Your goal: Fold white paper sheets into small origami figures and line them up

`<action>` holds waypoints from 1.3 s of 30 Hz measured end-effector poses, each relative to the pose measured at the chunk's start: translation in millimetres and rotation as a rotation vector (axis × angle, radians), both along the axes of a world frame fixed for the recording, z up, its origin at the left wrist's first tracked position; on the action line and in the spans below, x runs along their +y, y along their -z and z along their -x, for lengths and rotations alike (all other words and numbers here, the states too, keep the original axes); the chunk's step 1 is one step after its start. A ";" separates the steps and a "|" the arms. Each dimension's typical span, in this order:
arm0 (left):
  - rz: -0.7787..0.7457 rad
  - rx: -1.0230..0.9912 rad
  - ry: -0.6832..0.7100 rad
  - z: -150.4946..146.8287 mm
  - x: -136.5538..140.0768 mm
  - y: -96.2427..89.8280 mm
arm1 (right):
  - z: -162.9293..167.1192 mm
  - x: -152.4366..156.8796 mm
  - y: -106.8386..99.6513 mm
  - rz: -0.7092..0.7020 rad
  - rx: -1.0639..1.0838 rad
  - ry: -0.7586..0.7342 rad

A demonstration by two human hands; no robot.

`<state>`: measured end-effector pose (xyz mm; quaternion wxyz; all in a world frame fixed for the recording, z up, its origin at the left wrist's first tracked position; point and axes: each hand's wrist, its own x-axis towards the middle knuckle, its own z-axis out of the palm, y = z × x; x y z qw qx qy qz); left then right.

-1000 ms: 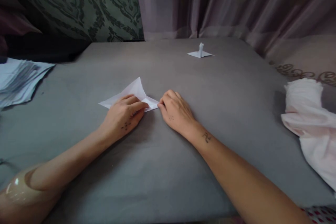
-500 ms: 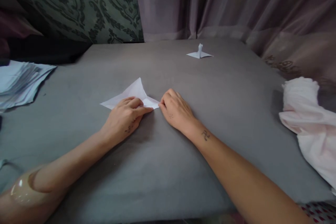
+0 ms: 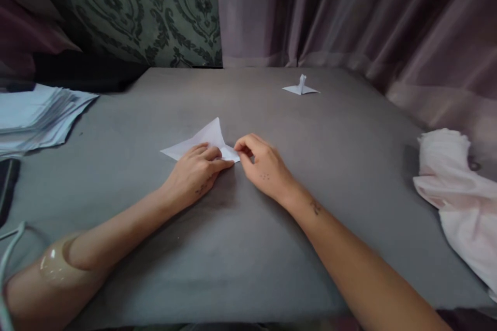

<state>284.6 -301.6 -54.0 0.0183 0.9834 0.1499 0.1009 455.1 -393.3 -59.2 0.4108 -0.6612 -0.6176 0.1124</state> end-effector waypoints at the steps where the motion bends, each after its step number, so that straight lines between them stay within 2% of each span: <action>1: 0.006 -0.002 0.000 -0.1 0.2 0.5 | 3.7 0.3 0.8 0.008 -0.012 -0.046; 4: 0.087 -0.040 -0.013 2.2 1.9 2.5 | 8.2 0.6 6.4 0.053 -0.073 -0.114; 8: 0.275 -0.189 -0.111 14.2 9.0 0.5 | 7.3 -2.2 12.6 0.049 -0.132 -0.146; 16: 0.335 -0.104 -0.060 36.0 35.9 -14.7 | 9.2 -6.2 16.9 0.017 -0.255 -0.199; 23: 0.305 -0.150 -0.104 46.5 51.7 -23.2 | 9.5 -6.9 17.9 0.021 -0.263 -0.194; 27: 0.295 -0.074 -0.038 52.2 52.1 -27.7 | 9.2 -7.1 17.7 0.020 -0.271 -0.196; 31: 0.214 -0.028 0.015 56.7 54.0 -27.4 | 9.6 -7.8 16.5 0.058 -0.298 -0.194; 35: 0.135 -0.078 0.073 56.0 51.9 -29.6 | 11.5 -8.4 14.7 0.104 -0.342 -0.185; 39: 0.053 -0.158 0.055 47.9 41.0 -30.5 | 13.4 -8.9 12.9 0.142 -0.389 -0.174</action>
